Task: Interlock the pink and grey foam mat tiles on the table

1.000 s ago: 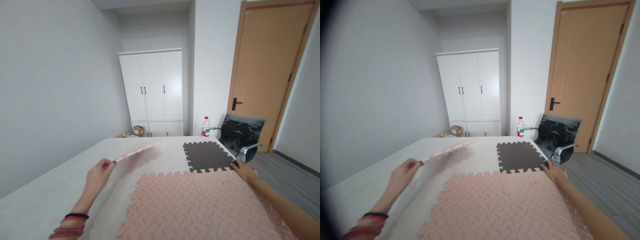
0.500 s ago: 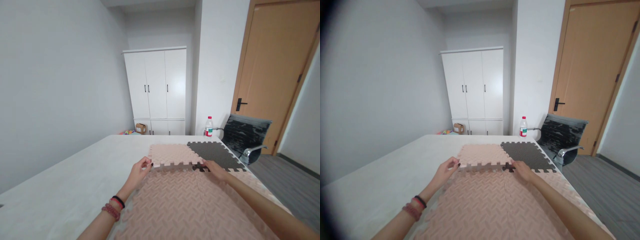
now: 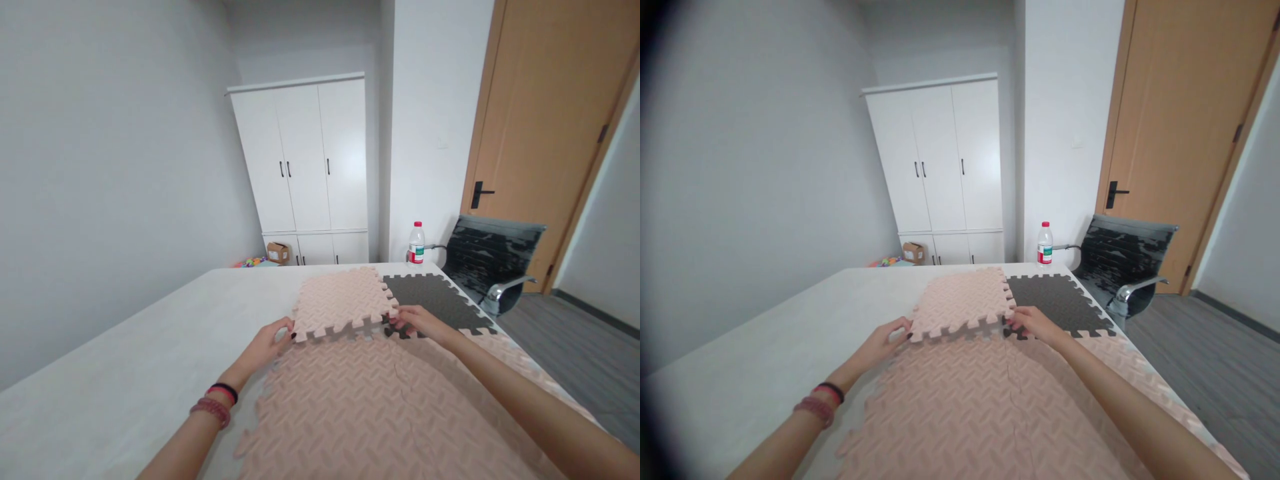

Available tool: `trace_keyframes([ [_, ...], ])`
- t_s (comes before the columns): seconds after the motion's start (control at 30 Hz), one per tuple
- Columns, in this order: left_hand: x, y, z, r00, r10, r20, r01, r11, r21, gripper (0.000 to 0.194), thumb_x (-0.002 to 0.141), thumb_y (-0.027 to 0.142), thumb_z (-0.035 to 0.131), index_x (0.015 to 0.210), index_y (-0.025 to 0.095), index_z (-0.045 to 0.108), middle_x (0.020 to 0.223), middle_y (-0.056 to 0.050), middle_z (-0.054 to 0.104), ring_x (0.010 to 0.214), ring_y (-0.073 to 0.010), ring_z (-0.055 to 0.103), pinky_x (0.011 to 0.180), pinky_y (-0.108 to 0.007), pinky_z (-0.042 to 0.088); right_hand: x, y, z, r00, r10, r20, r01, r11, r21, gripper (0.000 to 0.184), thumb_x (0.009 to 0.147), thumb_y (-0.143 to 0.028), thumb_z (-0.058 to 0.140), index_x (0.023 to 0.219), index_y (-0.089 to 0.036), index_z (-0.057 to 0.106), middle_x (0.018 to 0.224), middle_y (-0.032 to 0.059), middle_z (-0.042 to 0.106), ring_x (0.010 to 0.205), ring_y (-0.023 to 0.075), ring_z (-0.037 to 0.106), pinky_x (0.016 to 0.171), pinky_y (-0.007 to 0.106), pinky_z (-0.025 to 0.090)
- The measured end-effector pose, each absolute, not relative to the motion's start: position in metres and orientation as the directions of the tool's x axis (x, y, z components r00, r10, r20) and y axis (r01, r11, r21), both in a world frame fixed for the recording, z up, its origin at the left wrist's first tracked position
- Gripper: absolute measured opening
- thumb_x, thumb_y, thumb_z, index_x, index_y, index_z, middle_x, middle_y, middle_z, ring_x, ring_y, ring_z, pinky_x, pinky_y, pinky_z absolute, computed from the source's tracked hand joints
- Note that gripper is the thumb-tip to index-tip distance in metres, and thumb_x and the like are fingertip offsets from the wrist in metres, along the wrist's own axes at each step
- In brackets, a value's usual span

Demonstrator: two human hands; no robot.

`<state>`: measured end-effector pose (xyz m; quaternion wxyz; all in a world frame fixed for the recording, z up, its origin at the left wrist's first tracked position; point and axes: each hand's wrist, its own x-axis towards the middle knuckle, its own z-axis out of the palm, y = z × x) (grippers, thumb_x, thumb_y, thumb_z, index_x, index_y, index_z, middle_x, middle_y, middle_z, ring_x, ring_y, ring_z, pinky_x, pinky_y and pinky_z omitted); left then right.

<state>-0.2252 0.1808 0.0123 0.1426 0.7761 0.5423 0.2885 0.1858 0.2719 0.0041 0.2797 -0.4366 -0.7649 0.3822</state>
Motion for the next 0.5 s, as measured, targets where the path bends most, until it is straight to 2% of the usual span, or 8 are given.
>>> trace_keyframes([
  [0.07, -0.227, 0.186, 0.001, 0.251, 0.934, 0.255, 0.791, -0.35, 0.502, 0.023, 0.088, 0.041, 0.04, 0.083, 0.022, 0.052, 0.084, 0.0, 0.063, 0.082, -0.0164, 0.057, 0.077, -0.025, 0.041, 0.191, 0.271, -0.003, -0.448, 0.893, 0.04, 0.53, 0.301, -0.793, 0.037, 0.082, -0.046, 0.045, 0.086, -0.016, 0.066, 0.083, 0.0064, 0.069, 0.07, 0.0164, 0.062, 0.055, 0.024, 0.044],
  [0.13, -0.228, 0.191, -0.008, 0.244, 0.941, 0.232, 0.82, -0.329, 0.469, 0.021, 0.087, 0.04, 0.041, 0.084, 0.023, 0.052, 0.083, 0.0, 0.063, 0.079, -0.0169, 0.057, 0.075, -0.026, 0.04, 0.192, 0.274, -0.008, -0.437, 0.899, 0.024, 0.593, 0.308, -0.744, 0.038, 0.082, -0.047, 0.046, 0.079, -0.015, 0.066, 0.072, 0.0058, 0.068, 0.062, 0.0155, 0.058, 0.052, 0.024, 0.041],
  [0.23, -0.23, 0.196, -0.014, 0.222, 0.95, 0.218, 0.854, -0.298, 0.427, 0.017, 0.086, 0.037, 0.04, 0.087, 0.024, 0.051, 0.082, 0.0, 0.062, 0.078, -0.0171, 0.057, 0.074, -0.026, 0.039, 0.186, 0.279, -0.013, -0.448, 0.892, 0.064, 0.649, 0.373, -0.663, 0.03, 0.081, -0.041, 0.05, 0.077, -0.016, 0.067, 0.071, 0.005, 0.067, 0.066, 0.0159, 0.058, 0.058, 0.025, 0.04],
  [0.33, -0.23, 0.2, -0.014, 0.194, 0.959, 0.207, 0.88, -0.263, 0.396, 0.016, 0.086, 0.035, 0.039, 0.087, 0.024, 0.05, 0.081, 0.0, 0.061, 0.076, -0.0167, 0.056, 0.073, -0.026, 0.039, 0.176, 0.28, -0.016, -0.454, 0.881, 0.135, 0.673, 0.439, -0.596, 0.02, 0.077, -0.03, 0.055, 0.089, -0.017, 0.066, 0.082, 0.0047, 0.068, 0.075, 0.0162, 0.058, 0.067, 0.026, 0.039],
  [0.5, -0.232, 0.205, -0.011, 0.171, 0.969, 0.18, 0.91, -0.225, 0.349, 0.018, 0.084, 0.039, 0.041, 0.084, 0.023, 0.049, 0.078, 0.0, 0.06, 0.074, -0.0168, 0.055, 0.071, -0.027, 0.038, 0.162, 0.273, -0.02, -0.473, 0.862, 0.184, 0.684, 0.491, -0.539, 0.015, 0.076, -0.024, 0.056, 0.089, -0.018, 0.062, 0.079, 0.0033, 0.066, 0.071, 0.0145, 0.057, 0.064, 0.024, 0.036],
])
